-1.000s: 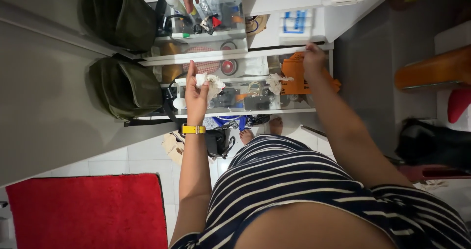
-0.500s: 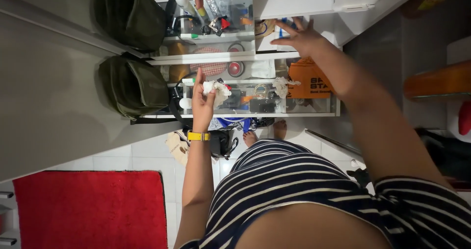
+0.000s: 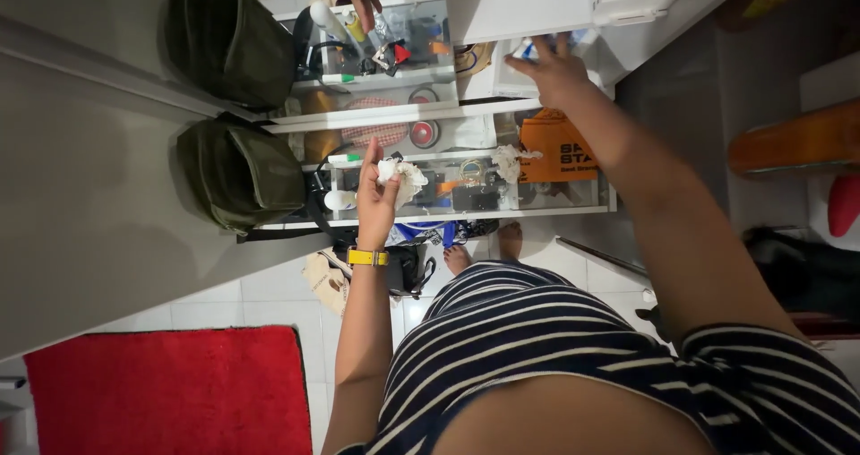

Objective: Sorting and wiping various small items from a storage drawer

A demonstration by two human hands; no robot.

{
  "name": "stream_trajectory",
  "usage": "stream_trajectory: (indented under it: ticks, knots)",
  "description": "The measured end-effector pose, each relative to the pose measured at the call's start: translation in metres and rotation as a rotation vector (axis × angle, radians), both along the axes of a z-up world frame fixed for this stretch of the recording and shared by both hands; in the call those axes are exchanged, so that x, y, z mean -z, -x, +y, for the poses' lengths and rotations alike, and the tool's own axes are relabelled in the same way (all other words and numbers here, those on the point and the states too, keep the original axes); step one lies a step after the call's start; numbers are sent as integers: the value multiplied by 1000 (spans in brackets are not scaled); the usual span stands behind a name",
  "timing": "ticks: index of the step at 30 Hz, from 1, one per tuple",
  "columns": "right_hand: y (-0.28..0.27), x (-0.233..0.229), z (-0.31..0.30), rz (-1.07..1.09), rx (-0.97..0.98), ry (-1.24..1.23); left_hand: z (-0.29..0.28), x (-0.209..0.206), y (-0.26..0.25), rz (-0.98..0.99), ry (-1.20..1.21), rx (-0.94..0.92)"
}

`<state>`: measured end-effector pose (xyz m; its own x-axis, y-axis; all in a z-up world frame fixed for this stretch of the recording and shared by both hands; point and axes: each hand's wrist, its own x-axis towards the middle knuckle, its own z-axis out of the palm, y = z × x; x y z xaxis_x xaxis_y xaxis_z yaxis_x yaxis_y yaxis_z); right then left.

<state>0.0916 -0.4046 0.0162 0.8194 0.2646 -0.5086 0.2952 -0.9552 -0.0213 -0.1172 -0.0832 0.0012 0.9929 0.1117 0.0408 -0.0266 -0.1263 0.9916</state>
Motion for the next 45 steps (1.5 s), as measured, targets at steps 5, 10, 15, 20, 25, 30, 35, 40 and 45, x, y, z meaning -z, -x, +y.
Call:
stream_trajectory:
  ticks: [5, 10, 15, 20, 25, 30, 35, 40, 45]
  knots:
    - [-22, 1, 16, 93, -239, 248, -6, -3, 4, 13, -12, -12]
    - [-31, 15, 23, 28, -661, 488, -5, 2, 14, 70, -53, -59]
    - [-20, 12, 29, -19, -629, 460, -6, 6, 21, 93, -14, -52]
    - [-7, 22, 36, 13, -424, 370, -8, 7, 19, 105, -24, -50]
    - [-48, 69, 9, -134, -178, 245, -6, 10, 15, 70, -21, -22]
    - [-82, 183, -41, -1164, -433, 3, -9, 16, 16, 112, 25, -34]
    - [-57, 87, -11, -243, 9, 45, -9, 8, 17, 150, -1, -31]
    - [-59, 105, -41, -310, -149, -114, -6, 14, 18, 119, 32, -15]
    - [-60, 141, -35, -574, -245, -64, -9, 8, 14, 121, 30, -2]
